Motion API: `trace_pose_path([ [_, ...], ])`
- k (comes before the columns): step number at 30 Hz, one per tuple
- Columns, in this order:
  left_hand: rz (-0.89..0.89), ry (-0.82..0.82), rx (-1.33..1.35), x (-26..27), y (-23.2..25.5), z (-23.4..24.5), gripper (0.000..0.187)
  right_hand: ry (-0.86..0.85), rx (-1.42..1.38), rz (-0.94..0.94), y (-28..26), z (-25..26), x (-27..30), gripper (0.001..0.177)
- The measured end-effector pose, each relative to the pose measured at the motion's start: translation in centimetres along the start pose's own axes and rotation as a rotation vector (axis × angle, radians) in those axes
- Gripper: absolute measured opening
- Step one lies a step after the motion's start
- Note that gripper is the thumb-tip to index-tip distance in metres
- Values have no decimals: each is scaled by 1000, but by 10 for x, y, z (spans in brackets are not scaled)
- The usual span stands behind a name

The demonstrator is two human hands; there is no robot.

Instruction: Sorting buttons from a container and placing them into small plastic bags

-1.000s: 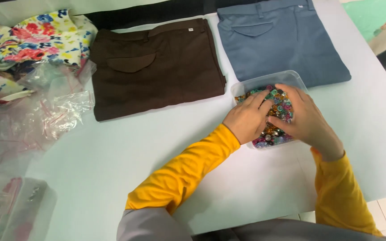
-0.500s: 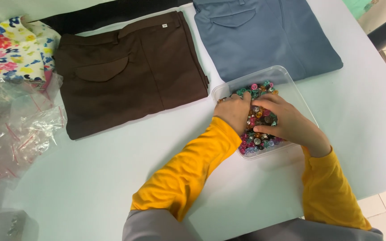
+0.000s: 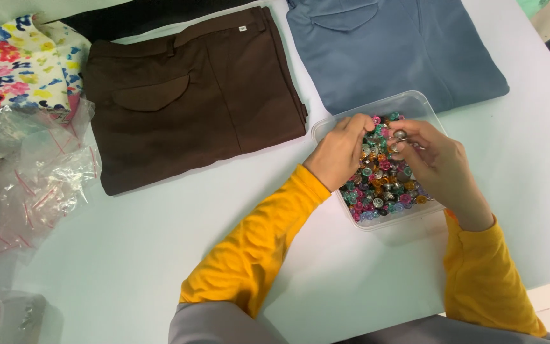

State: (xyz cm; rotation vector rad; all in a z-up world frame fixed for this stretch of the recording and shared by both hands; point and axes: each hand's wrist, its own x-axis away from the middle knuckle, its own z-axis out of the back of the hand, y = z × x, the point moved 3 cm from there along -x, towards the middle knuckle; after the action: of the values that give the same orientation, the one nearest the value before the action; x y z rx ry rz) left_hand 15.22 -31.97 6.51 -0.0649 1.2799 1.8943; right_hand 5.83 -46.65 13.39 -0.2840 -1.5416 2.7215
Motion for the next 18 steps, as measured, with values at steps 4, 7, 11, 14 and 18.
trace_pose_path([
  [4,26,12,-21,2,10,2,35,9,150,45,-2,1,0,34],
  [7,97,21,-57,4,22,7,48,0,90,-3,-14,0,0,42],
  [11,65,-70,-381,8,20,-3,45,-110,264,-48,-7,0,-1,48],
  [14,34,-168,-513,11,9,-14,31,-254,389,-96,17,-5,0,52],
  [18,30,-214,-581,11,6,-17,30,-309,423,-137,23,-5,-1,52],
])
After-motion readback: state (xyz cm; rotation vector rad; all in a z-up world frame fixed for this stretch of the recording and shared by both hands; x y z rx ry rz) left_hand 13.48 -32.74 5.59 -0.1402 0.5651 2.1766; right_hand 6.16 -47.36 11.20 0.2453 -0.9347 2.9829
